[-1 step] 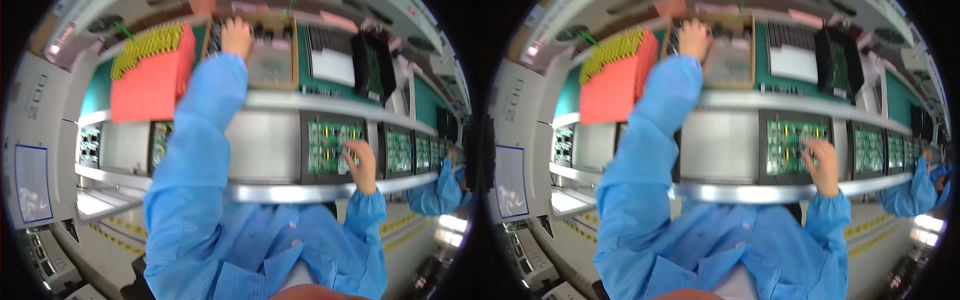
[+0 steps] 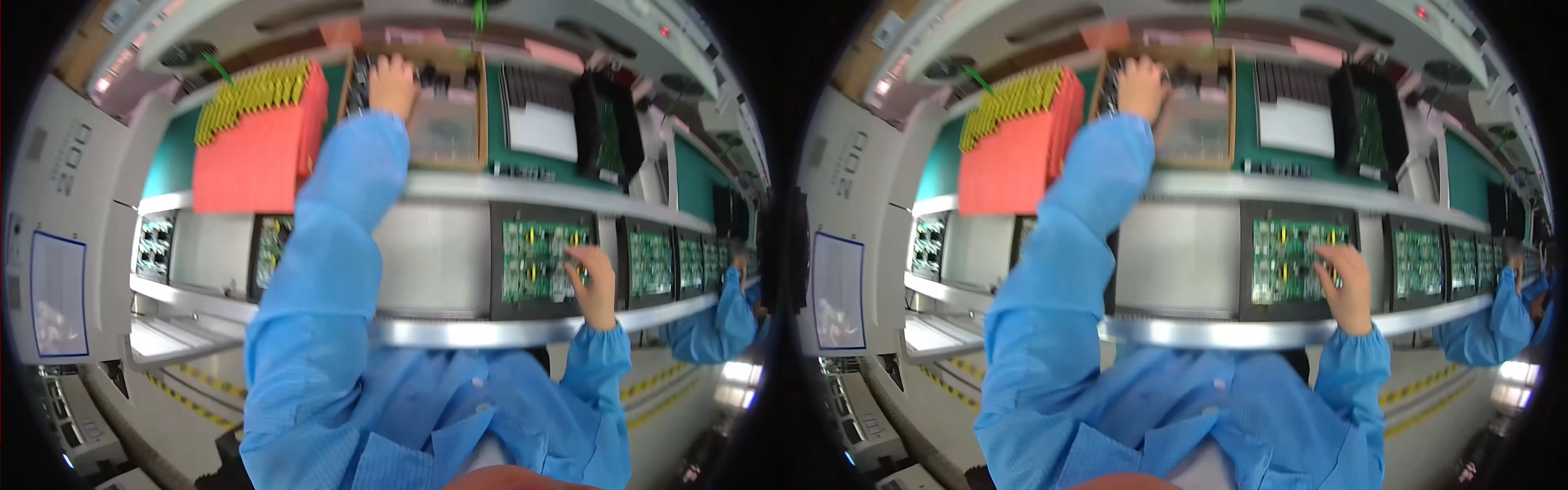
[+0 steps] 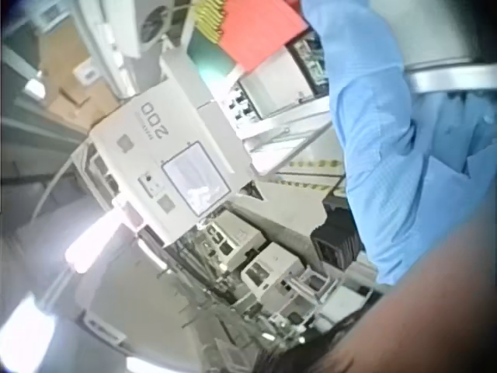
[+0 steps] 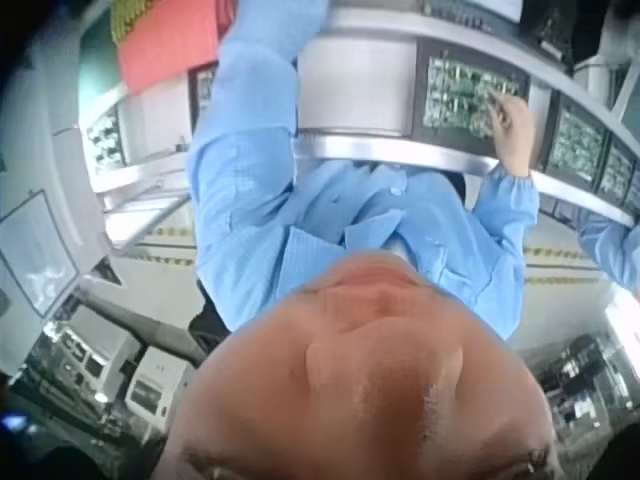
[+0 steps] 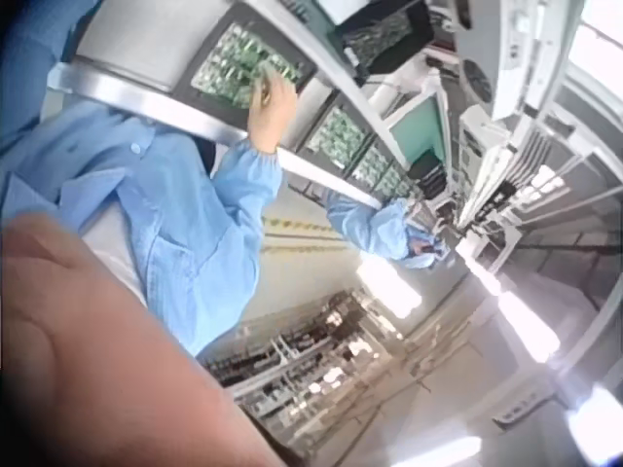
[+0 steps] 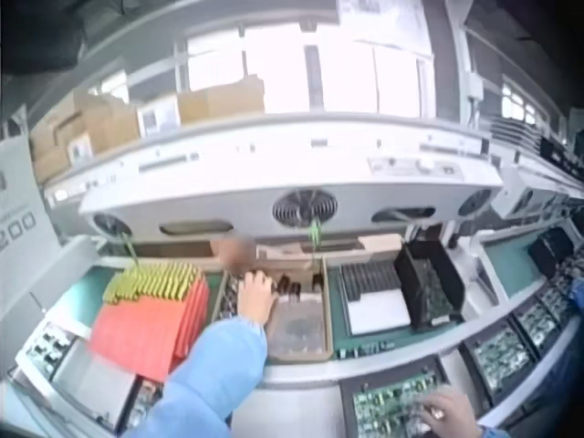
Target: Manually attaching components to printed circuit boards at an assembly line station.
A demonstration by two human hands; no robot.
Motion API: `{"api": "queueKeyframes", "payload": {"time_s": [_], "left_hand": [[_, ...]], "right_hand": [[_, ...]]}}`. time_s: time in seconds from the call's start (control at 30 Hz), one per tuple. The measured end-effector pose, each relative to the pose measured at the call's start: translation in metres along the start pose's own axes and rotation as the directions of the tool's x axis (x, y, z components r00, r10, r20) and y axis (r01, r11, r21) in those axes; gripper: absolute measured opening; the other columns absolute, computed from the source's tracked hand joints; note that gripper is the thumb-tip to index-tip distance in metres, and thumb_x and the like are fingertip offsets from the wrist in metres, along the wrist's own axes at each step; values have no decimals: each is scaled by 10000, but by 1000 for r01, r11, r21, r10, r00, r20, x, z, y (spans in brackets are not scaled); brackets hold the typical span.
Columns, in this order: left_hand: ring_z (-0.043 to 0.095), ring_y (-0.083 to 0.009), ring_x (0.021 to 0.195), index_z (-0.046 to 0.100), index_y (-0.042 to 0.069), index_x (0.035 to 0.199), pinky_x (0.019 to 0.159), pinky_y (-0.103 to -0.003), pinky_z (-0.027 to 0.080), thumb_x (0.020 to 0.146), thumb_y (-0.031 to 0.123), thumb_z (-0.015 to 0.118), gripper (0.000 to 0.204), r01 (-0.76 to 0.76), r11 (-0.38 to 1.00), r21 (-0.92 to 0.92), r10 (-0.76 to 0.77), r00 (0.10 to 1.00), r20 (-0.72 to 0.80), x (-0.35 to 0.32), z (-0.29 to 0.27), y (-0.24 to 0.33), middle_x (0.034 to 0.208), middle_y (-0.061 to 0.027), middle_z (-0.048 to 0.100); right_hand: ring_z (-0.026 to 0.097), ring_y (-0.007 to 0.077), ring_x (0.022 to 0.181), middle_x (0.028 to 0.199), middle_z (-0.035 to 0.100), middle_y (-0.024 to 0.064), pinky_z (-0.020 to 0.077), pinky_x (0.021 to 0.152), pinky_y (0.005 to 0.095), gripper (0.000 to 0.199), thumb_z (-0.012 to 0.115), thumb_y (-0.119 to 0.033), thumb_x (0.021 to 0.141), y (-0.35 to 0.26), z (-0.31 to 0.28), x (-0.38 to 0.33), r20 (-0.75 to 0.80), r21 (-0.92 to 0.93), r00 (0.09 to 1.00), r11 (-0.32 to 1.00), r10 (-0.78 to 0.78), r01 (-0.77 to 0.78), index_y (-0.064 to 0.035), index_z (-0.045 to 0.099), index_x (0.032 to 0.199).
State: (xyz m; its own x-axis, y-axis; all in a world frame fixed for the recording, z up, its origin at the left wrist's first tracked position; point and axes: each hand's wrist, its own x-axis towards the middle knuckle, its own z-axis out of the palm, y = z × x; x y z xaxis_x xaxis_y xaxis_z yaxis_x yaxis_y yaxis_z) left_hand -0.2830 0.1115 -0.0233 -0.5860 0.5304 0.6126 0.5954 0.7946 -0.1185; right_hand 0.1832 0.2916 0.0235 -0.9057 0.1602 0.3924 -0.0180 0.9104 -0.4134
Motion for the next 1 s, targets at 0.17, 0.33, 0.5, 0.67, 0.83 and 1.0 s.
{"api": "queueKeyframes", "payload": {"time_s": [0.17, 0.33, 0.5, 0.67, 0.83, 1.0], "left_hand": [[516, -312, 1175, 650, 149, 1181, 949, -467, 457, 853, 344, 736, 391, 62, 990, -126, -64, 998, -13, -12, -18, -30, 1167, -65, 598], [512, -323, 1176, 616, 95, 1171, 958, -456, 461, 894, 332, 690, 372, 27, 1000, 12, -27, 999, -38, -9, -21, -29, 1145, -114, 583], [515, -302, 1160, 591, 112, 1188, 958, -464, 430, 886, 340, 698, 393, -12, 991, 131, 3, 998, 65, 6, -18, -13, 1126, -115, 577], [568, -300, 1062, 586, 122, 1191, 887, -455, 464, 891, 274, 675, 348, -41, 979, 201, 27, 997, 74, 14, -3, 6, 1055, -97, 591], [617, -317, 937, 596, 177, 1191, 777, -432, 517, 904, 154, 612, 289, 1, 962, 273, -8, 1000, 26, 15, 9, 22, 993, -103, 596], [577, -386, 1115, 527, 160, 1281, 859, -498, 515, 936, 102, 549, 350, 159, 983, 93, -178, 946, 271, 21, -4, 32, 1115, -171, 617]], "right_hand": [[643, 240, 810, 927, 687, 119, 505, 737, 315, 209, 701, 83, 824, 9, -15, 35, -163, 241, 986, 971, 42, -1, -3, 710, 1015], [599, 126, 765, 884, 705, 65, 409, 647, 261, 117, 658, -3, 913, 59, -18, 79, -321, 345, 942, 938, 94, 24, -1, 722, 1012], [550, 133, 659, 834, 674, 50, 422, 595, 278, 123, 670, -4, 908, 101, 12, 80, -317, 425, 938, 905, 142, 7, -31, 729, 1012], [556, 126, 667, 815, 638, 46, 422, 597, 263, 121, 668, 0, 915, 103, 13, 69, -200, 435, 972, 900, 123, -24, -39, 730, 1011], [562, 179, 659, 819, 618, 73, 453, 608, 296, 120, 679, -10, 911, 96, 5, 67, -199, 413, 980, 909, 26, 60, -32, 715, 1023], [579, 194, 662, 827, 628, 82, 469, 615, 310, 130, 684, -11, 904, 93, 0, 61, -174, 363, 984, 927, -29, 92, -41, 715, 1026]]}}
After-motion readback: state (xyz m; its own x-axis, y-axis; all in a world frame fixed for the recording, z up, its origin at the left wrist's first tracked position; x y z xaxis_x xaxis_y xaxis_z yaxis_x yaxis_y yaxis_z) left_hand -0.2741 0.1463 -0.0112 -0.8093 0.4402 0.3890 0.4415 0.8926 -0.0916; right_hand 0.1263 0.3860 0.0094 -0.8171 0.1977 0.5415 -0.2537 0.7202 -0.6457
